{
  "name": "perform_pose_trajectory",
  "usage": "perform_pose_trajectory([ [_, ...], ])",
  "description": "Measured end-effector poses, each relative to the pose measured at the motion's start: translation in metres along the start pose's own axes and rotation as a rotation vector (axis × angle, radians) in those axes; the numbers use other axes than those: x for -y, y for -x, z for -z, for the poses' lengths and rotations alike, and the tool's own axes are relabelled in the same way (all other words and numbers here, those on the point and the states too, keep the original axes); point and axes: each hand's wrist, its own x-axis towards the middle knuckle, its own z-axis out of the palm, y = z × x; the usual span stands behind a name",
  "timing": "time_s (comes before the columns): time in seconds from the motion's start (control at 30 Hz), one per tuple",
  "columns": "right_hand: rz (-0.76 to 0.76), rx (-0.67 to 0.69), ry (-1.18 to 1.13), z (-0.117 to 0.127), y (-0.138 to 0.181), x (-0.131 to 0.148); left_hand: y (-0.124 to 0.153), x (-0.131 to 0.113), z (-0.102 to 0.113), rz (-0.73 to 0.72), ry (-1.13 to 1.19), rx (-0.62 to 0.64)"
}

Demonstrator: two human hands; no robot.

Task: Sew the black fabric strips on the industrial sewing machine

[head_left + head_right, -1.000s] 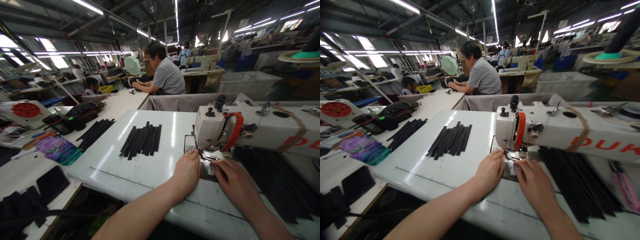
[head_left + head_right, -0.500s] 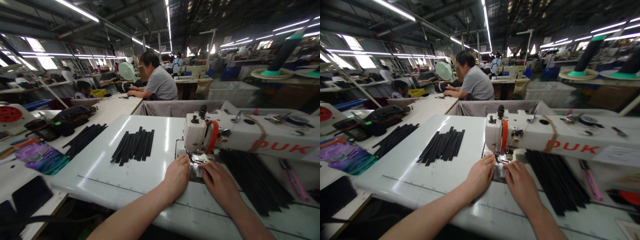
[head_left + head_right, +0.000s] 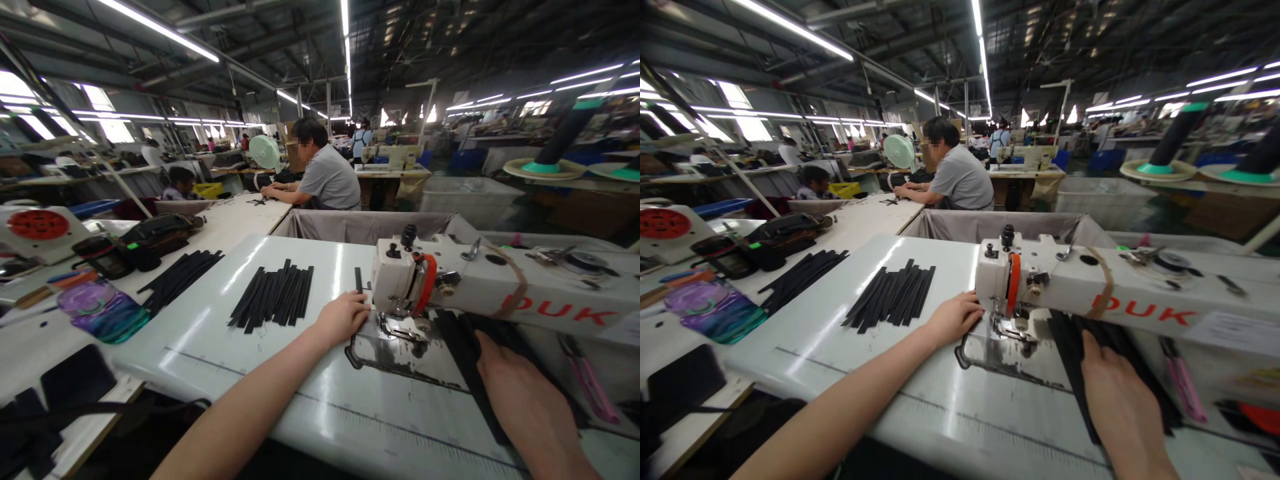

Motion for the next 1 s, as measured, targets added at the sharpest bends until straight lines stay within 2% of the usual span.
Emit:
perform_pose_trajectory([
  [0.1, 0.072, -0.039, -0.069, -0.001, 0.003, -0.002, 0.02, 0.003, 0.021, 0.151, -0.139, -0.118],
  [0.17, 0.101, -0.113, -0.192, 0.003, 0.007, 0.007, 0.029, -0.009, 0.024, 0.181, -0.077, -0.189],
  [0.23, 0.126, -0.177, -0.39, 0.013, 0.012, 0.027, 0.032, -0.03, 0.016, 0.203, 0.23, -0.147],
  [0.27, 0.156, -0.177, -0.521, 0.019, 0.013, 0.039, 0.032, -0.042, 0.009, 0.255, 0.461, -0.071],
  [0.33, 0.258, -0.079, -0.757, 0.031, 0.014, 0.064, 0.029, -0.06, -0.006, 0.414, 0.911, 0.116],
  [0.4, 0.33, 0.019, -0.871, 0.036, 0.013, 0.08, 0.025, -0.069, -0.017, 0.561, 1.149, 0.18],
  [0.43, 0.363, 0.036, -0.888, 0.036, 0.01, 0.085, 0.024, -0.069, -0.019, 0.606, 1.18, 0.167],
  [0.53, 0.468, -0.019, -0.8, 0.026, 0.001, 0.085, 0.021, -0.062, -0.021, 0.612, 1.063, 0.043],
  [0.67, 0.662, -0.149, -0.615, 0.015, -0.009, 0.082, 0.022, -0.059, -0.021, 0.519, 0.727, -0.117],
  [0.73, 0.711, -0.145, -0.593, 0.015, -0.011, 0.084, 0.024, -0.06, -0.021, 0.501, 0.571, -0.126],
  [0.8, 0.696, -0.13, -0.605, 0.018, -0.011, 0.086, 0.027, -0.059, -0.018, 0.44, 0.392, -0.14],
  [0.9, 0.636, -0.122, -0.647, 0.018, -0.011, 0.088, 0.034, -0.054, -0.011, 0.209, 0.147, -0.12],
  [1.0, 0.599, -0.145, -0.649, 0.014, -0.008, 0.087, 0.037, -0.051, -0.009, 0.021, 0.099, -0.045],
])
